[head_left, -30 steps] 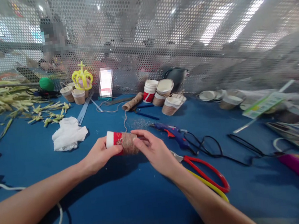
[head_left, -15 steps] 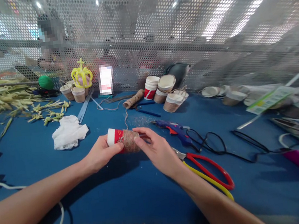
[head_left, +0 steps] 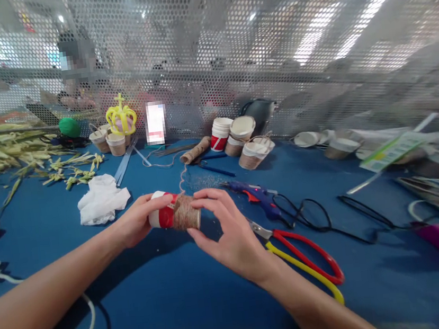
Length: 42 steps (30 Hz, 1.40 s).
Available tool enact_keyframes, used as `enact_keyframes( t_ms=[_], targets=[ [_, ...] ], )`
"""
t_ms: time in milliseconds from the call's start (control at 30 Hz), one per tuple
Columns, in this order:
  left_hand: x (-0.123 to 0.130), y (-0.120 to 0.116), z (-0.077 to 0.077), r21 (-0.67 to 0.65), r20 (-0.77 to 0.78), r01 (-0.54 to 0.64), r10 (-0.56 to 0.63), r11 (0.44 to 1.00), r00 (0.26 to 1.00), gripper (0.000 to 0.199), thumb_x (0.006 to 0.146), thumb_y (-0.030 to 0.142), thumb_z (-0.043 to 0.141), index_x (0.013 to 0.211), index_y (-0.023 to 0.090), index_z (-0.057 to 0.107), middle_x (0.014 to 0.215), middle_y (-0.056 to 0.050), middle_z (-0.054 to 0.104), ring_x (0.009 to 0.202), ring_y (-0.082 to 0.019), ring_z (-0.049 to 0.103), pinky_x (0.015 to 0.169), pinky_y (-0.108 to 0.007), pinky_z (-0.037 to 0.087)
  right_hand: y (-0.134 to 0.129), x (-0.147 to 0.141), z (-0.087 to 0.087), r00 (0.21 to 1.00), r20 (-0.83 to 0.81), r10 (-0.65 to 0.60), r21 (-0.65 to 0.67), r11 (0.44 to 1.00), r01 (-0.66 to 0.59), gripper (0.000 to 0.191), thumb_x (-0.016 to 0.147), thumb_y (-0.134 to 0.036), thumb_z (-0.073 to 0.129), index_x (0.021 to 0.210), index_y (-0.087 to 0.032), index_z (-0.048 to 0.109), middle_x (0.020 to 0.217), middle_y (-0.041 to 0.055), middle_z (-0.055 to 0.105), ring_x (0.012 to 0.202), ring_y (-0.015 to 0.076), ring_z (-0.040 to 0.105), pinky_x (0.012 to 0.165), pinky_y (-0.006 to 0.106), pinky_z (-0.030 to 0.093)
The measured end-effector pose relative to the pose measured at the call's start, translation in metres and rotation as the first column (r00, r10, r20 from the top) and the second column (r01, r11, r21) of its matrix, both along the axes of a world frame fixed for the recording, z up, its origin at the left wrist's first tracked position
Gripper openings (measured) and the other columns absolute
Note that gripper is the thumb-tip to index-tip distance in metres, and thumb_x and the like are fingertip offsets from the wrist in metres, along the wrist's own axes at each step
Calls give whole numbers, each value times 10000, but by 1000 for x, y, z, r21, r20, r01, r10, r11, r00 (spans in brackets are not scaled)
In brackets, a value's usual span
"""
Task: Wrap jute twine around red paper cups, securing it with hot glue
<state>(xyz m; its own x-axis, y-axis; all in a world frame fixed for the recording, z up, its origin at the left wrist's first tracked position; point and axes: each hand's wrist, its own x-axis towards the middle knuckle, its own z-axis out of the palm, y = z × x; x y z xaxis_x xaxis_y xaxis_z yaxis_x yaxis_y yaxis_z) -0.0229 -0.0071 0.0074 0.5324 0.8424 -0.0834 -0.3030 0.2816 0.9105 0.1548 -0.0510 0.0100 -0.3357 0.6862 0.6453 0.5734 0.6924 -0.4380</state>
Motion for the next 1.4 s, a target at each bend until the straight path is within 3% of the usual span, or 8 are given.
enact_keyframes(
  t_ms=[267, 433, 533, 667, 967, 1033, 1167, 1400],
  targets=[
    [2, -1, 0, -93, -133, -23, 11, 995, 991, 219, 651, 309, 663, 740, 112, 626, 690, -20, 630, 618, -111, 547, 597, -222, 380, -6, -6, -5, 988, 133, 77, 26, 996, -81, 303, 732, -88, 495, 997, -228, 452, 1071, 98, 459, 1049, 226, 439, 842, 423, 413],
    [5, -6, -2, 64, -237, -96, 109, 993, 965, 226, 641, 318, 658, 682, 109, 582, 597, 17, 565, 539, -83, 476, 536, -200, 348, -1, -1, 1, 997, -71, -33, -205, 979, 18, 148, 763, -255, 540, 896, -193, 516, 953, 73, 558, 913, 189, 525, 811, 371, 429],
    [8, -14, 0, 166, -331, 4, 52, 986, 942, 222, 661, 314, 633, 685, 105, 560, 576, 29, 520, 514, -71, 422, 517, -196, 337, 7, 4, 5, 968, -198, -151, -525, 851, 25, 211, 821, -338, 449, 876, -168, 560, 891, 68, 617, 841, 169, 571, 770, 341, 443],
    [10, -25, 3, 225, -402, 202, -98, 953, 910, 178, 694, 273, 598, 672, 105, 541, 579, 36, 472, 534, -69, 385, 534, -197, 330, 13, 3, 12, 913, -377, -153, -747, 633, -203, 267, 829, -333, 434, 962, -136, 557, 925, 81, 644, 870, 147, 580, 745, 292, 444],
    [16, -28, 6, 195, -421, 327, -222, 925, 880, 202, 713, 305, 575, 742, 105, 568, 620, 22, 513, 568, -88, 434, 571, -210, 365, 30, -9, 49, 855, -501, -136, -784, 489, -382, 121, 728, -109, 545, 847, -114, 565, 669, -2, 603, 459, 23, 444, 433, 154, 360],
    [18, -27, 5, 163, -400, 305, -220, 938, 890, 218, 704, 320, 579, 737, 105, 578, 622, 14, 540, 569, -93, 456, 579, -213, 372, 39, -15, 50, 877, -474, -76, -775, 509, -375, 103, 734, -101, 536, 836, -110, 552, 691, 10, 606, 497, 29, 485, 458, 148, 394],
    [22, -20, 0, 105, -426, 153, -95, 983, 900, 251, 698, 346, 568, 741, 100, 593, 634, 0, 575, 561, -99, 475, 571, -215, 364, 59, -24, 42, 993, -111, 36, -726, 680, -105, 138, 779, -131, 488, 907, -112, 536, 762, 36, 640, 577, 62, 569, 523, 172, 464],
    [24, -9, -5, 101, -401, 33, 10, 994, 916, 280, 743, 327, 507, 869, 102, 617, 762, -42, 648, 716, -155, 560, 694, -245, 403, 70, 23, 52, 934, 270, -232, -428, 840, 333, 134, 748, -182, 504, 788, -131, 621, 850, 112, 646, 793, 229, 582, 714, 353, 410]
  ],
)
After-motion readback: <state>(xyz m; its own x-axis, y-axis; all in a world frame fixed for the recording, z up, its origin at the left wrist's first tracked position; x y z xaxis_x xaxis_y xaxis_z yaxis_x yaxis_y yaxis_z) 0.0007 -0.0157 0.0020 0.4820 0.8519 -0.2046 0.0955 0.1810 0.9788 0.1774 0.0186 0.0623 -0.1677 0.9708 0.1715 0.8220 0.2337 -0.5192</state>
